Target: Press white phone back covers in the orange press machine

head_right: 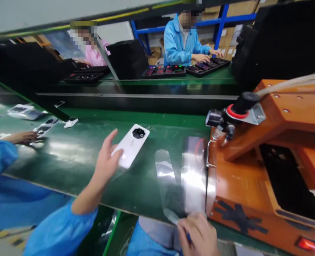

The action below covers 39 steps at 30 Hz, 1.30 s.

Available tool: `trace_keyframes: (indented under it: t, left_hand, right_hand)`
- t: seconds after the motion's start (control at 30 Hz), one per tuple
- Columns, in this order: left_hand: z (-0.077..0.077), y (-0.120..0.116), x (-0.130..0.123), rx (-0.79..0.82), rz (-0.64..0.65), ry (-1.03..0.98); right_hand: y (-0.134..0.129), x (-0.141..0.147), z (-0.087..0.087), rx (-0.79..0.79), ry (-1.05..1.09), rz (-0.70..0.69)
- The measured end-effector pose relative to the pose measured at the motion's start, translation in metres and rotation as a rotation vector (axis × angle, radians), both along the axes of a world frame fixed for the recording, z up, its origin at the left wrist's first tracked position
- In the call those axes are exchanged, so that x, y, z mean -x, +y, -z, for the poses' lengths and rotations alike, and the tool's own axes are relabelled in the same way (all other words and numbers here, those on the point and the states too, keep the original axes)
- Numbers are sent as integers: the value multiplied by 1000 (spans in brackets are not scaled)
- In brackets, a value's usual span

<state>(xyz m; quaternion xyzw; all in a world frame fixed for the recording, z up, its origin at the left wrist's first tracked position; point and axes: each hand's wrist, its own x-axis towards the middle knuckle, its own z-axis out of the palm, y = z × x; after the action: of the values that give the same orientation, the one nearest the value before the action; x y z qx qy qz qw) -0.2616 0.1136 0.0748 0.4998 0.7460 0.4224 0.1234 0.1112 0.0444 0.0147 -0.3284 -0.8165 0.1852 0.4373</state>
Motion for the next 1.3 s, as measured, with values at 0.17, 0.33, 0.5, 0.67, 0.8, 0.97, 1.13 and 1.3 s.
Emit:
trace_keyframes:
  t: [0.17,0.33,0.5,0.67,0.8,0.97,1.13,1.3]
  left_hand:
    - [49,-145,-118,68,-80,-393]
    - [70,-182,-180,146,57,-569]
    - [75,-181,-168,146,279,-150]
    - [98,-183,-135,-261,91,465]
    - [127,-180,-129,-274,219,589]
    - [149,-173,-139,-277,163,510]
    - [157,-169,-139,-317,124,516]
    - [163,-166,-139,-377,120,506]
  right_hand:
    - [12,30,-41,631,92,-99]
    - [61,57,-42,929,12,-133]
    - [92,67,-30,978,-33,-140]
    - [93,76,-40,852,-109,-163]
    - [91,84,-40,716,-195,-224]
    - [88,91,-34,670,-255,-257]
    - [86,97,-31,628,-312,-281]
    - [84,101,-27,561,-399,-229]
